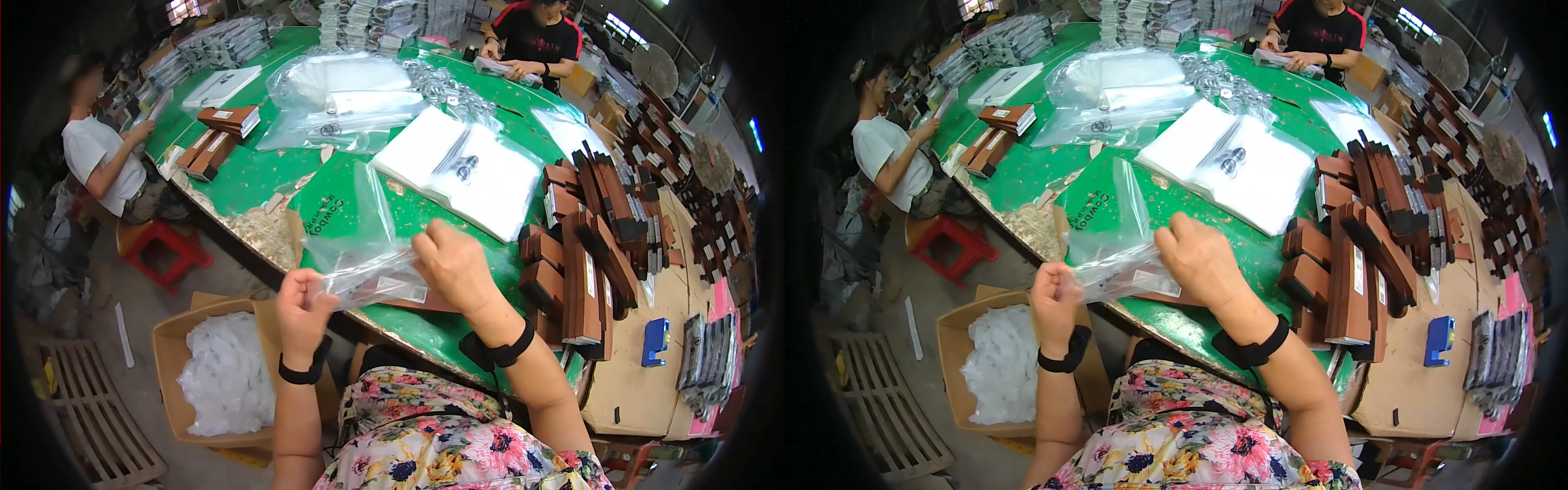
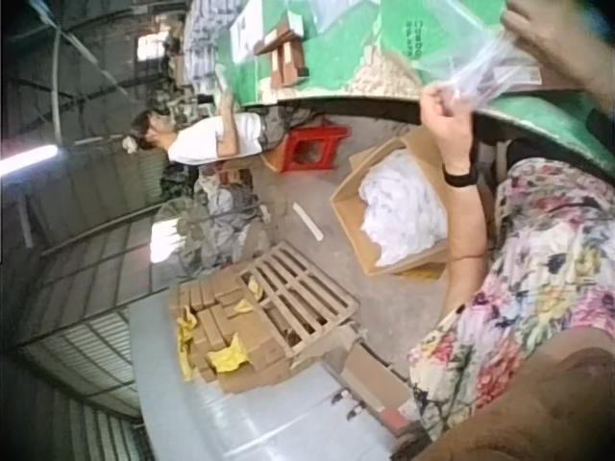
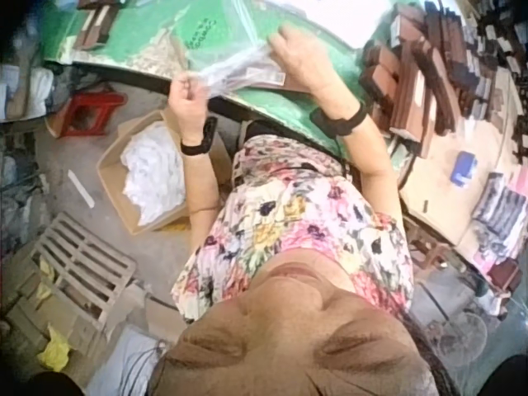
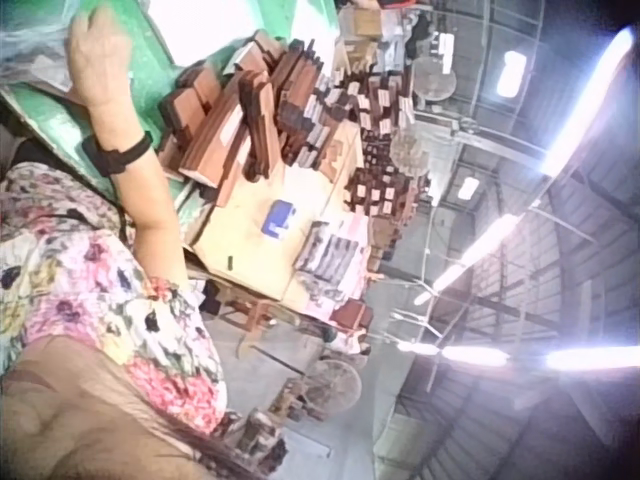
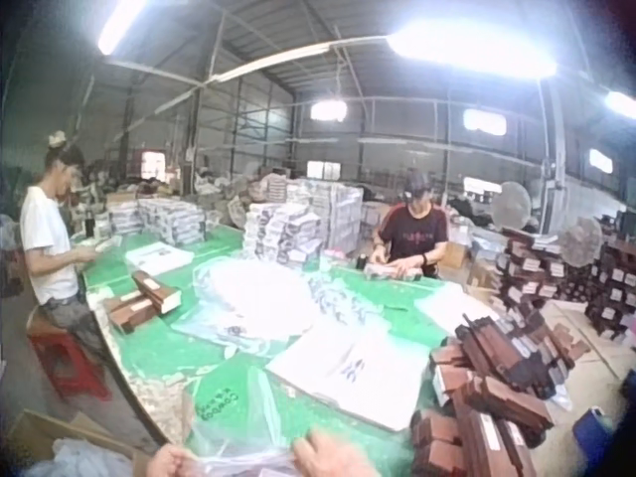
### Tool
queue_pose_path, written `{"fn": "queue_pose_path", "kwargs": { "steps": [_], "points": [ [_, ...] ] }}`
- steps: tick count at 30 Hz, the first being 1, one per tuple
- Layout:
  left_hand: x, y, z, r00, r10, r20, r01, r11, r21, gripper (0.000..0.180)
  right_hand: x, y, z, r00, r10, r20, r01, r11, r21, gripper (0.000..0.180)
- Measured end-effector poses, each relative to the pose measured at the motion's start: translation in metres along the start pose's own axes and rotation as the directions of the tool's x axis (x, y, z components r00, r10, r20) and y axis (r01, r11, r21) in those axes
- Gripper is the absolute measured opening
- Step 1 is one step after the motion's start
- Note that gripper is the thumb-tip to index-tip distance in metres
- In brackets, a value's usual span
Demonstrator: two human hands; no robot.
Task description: Packing wooden furniture components into plastic bags and sealing them with tape.
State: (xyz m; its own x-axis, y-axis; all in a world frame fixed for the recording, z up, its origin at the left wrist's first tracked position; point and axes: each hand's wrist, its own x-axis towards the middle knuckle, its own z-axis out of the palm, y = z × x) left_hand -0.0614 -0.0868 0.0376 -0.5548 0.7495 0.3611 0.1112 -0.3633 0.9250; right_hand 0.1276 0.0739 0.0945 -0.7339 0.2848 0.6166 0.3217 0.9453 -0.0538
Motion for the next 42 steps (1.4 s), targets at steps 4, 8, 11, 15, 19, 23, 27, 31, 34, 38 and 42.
{"fn": "queue_pose_path", "kwargs": {
  "steps": [4, 8, 11, 15, 19, 23, 27, 31, 34, 38, 42],
  "points": [
    [-0.001, -0.003, 0.016, 0.981, 0.184, -0.056, -0.077, 0.642, 0.763, 0.039, 0.000, -0.009, -0.007, 0.930, 0.012, -0.367, 0.000, 0.999, 0.032, 0.016],
    [0.014, -0.036, -0.004, 0.941, 0.141, -0.308, -0.078, 0.975, 0.208, 0.032, -0.017, -0.045, -0.021, 0.960, -0.204, -0.192, 0.245, 0.944, 0.222, 0.015],
    [0.015, -0.010, -0.012, 0.925, -0.330, -0.186, 0.237, 0.887, -0.395, 0.022, -0.016, -0.043, -0.017, 0.989, -0.102, -0.104, 0.121, 0.973, 0.198, 0.015],
    [0.003, 0.018, -0.008, 0.896, -0.440, 0.051, 0.377, 0.696, -0.610, 0.012, -0.027, 0.001, 0.026, 0.963, 0.201, -0.181, -0.171, 0.971, 0.168, 0.018],
    [0.012, 0.024, -0.022, 0.966, -0.032, -0.256, 0.023, 0.999, -0.038, 0.012, -0.033, 0.023, 0.018, 0.804, 0.525, 0.278, -0.584, 0.610, 0.536, 0.047],
    [0.034, 0.026, -0.065, 0.673, 0.236, -0.701, -0.291, 0.956, 0.042, 0.010, -0.046, 0.028, 0.017, 0.814, 0.291, 0.502, -0.550, 0.663, 0.507, 0.078],
    [0.031, 0.005, -0.047, 0.716, 0.378, -0.586, -0.192, 0.915, 0.356, 0.013, -0.044, 0.013, 0.031, 0.686, 0.274, 0.674, -0.498, 0.852, 0.161, 0.078],
    [0.003, -0.038, -0.034, 0.876, 0.140, -0.462, 0.015, 0.949, 0.316, 0.023, -0.040, -0.001, 0.019, 0.681, 0.256, 0.686, -0.442, 0.891, 0.107, 0.075],
    [-0.006, -0.050, -0.029, 0.881, 0.082, -0.467, 0.049, 0.964, 0.262, 0.026, -0.051, -0.032, 0.015, 0.775, 0.211, 0.595, -0.294, 0.955, 0.045, 0.063],
    [-0.003, -0.047, -0.031, 0.905, 0.065, -0.421, 0.046, 0.967, 0.249, 0.026, -0.066, -0.051, 0.014, 0.873, 0.094, 0.478, -0.049, 0.993, -0.106, 0.054],
    [0.005, -0.047, -0.031, 0.913, 0.080, -0.399, 0.059, 0.944, 0.325, 0.025, -0.064, -0.043, 0.014, 0.890, 0.031, 0.454, -0.025, 1.000, -0.018, 0.063]
  ]
}}
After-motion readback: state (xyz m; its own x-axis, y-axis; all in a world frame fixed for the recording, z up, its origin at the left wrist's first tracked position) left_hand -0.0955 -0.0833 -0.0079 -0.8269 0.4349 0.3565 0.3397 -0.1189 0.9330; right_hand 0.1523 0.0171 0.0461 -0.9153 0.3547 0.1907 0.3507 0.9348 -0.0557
